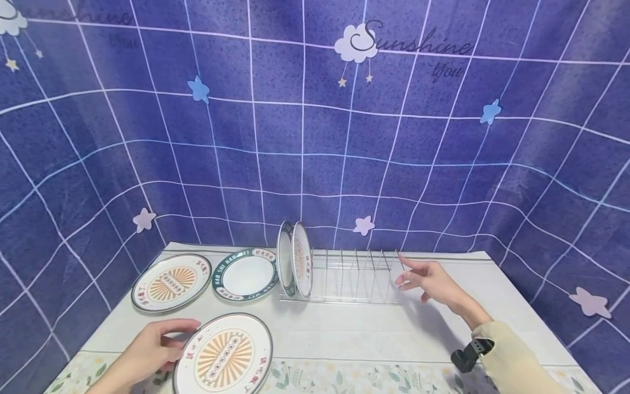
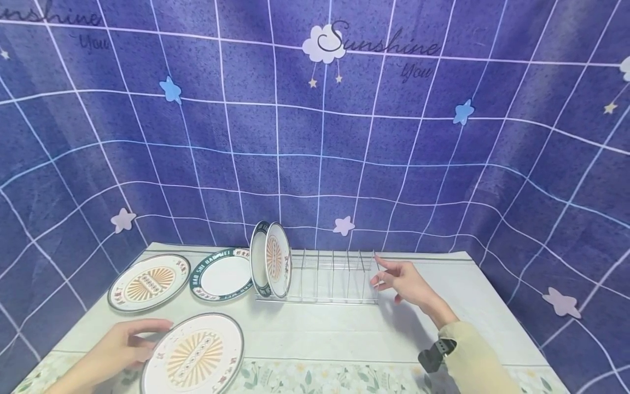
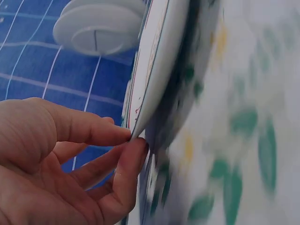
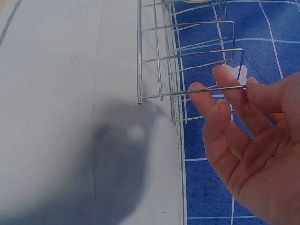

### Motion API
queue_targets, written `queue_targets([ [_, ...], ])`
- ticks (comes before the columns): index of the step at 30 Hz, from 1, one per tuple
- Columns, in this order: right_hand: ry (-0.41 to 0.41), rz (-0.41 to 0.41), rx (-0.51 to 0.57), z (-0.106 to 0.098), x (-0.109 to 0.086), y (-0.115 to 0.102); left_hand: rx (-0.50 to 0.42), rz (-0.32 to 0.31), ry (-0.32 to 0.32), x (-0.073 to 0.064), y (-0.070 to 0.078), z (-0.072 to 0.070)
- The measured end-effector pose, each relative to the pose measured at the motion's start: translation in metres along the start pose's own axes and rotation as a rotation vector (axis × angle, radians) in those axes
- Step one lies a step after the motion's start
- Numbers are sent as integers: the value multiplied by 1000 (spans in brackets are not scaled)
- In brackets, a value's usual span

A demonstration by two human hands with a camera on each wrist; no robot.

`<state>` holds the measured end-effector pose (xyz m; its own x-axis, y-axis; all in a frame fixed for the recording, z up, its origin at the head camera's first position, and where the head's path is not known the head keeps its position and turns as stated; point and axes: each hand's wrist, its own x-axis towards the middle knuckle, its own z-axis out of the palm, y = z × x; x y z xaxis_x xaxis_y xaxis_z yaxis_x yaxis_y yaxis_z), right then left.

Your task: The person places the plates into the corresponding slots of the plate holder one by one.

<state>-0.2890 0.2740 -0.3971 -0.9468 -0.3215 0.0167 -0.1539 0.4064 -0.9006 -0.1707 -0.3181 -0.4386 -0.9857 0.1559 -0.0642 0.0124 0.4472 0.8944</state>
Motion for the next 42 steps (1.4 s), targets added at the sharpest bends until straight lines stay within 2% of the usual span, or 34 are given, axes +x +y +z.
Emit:
queue_targets([
  [6,2,-2,-3,0,1,0,-12,-9,-46,13,15,26],
  [12,2,-4,-4,0,1,1,7,-31,-68,21,28,41],
  [22,4,-7,-10,0,0,0,-40,-16,-125,24,36,50],
  [27,2,3,-5,0,1,1,-49,-7,-130,23,37,52],
  [42,2,3,-3,0,0,0,-114,-39,-122,24,42,54],
])
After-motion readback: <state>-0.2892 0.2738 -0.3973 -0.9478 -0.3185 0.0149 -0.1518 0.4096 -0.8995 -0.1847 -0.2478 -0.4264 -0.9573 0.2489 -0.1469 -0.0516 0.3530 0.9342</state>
